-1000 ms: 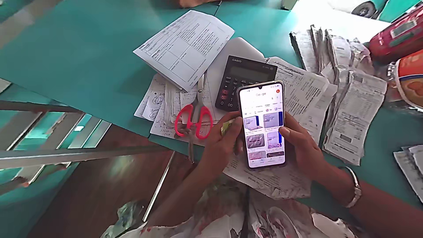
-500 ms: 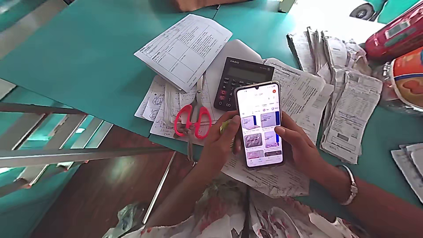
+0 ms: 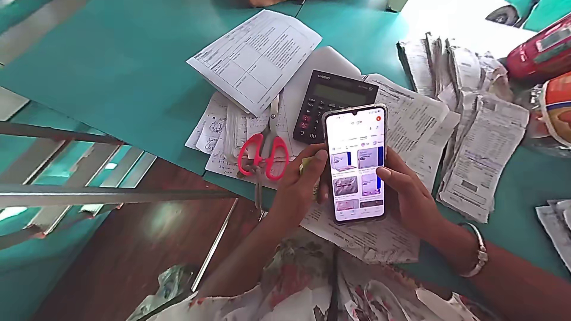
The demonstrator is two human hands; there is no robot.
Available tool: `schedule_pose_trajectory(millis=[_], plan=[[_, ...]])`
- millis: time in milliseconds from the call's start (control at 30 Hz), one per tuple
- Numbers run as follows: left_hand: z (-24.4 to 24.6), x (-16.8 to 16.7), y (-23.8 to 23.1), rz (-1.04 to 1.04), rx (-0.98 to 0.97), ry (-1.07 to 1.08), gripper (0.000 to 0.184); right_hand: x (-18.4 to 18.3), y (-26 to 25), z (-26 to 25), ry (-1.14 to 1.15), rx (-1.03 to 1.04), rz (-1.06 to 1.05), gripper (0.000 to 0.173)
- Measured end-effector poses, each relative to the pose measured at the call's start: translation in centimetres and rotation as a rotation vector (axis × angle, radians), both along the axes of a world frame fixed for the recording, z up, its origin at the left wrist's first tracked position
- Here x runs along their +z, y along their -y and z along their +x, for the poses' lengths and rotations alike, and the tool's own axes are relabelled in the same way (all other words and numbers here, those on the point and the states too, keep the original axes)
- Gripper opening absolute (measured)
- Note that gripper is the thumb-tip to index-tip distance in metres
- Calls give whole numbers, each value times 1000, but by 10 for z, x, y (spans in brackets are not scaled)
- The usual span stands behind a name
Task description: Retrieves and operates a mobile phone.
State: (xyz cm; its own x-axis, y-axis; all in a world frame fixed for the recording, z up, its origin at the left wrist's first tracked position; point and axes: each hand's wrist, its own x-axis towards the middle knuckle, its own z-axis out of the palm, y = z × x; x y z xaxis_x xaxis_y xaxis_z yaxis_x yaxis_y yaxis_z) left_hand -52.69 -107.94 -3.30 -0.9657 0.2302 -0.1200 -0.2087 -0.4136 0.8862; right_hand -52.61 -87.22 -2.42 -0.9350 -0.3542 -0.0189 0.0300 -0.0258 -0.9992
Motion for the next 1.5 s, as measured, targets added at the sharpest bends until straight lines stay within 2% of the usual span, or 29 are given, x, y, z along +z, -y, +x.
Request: schedule_pose_trajectory(millis=[267,433,1500], plan=[[-1,-2,0,1,-11,-27,27,-2,0,-1,-6,13,-34,31],[1,0,0,-13,-3,-22,26,-1,0,0,-5,17,-26,38],[-3,4,1,-37,-15,9,24,1,2,-3,26,18,-47,34]])
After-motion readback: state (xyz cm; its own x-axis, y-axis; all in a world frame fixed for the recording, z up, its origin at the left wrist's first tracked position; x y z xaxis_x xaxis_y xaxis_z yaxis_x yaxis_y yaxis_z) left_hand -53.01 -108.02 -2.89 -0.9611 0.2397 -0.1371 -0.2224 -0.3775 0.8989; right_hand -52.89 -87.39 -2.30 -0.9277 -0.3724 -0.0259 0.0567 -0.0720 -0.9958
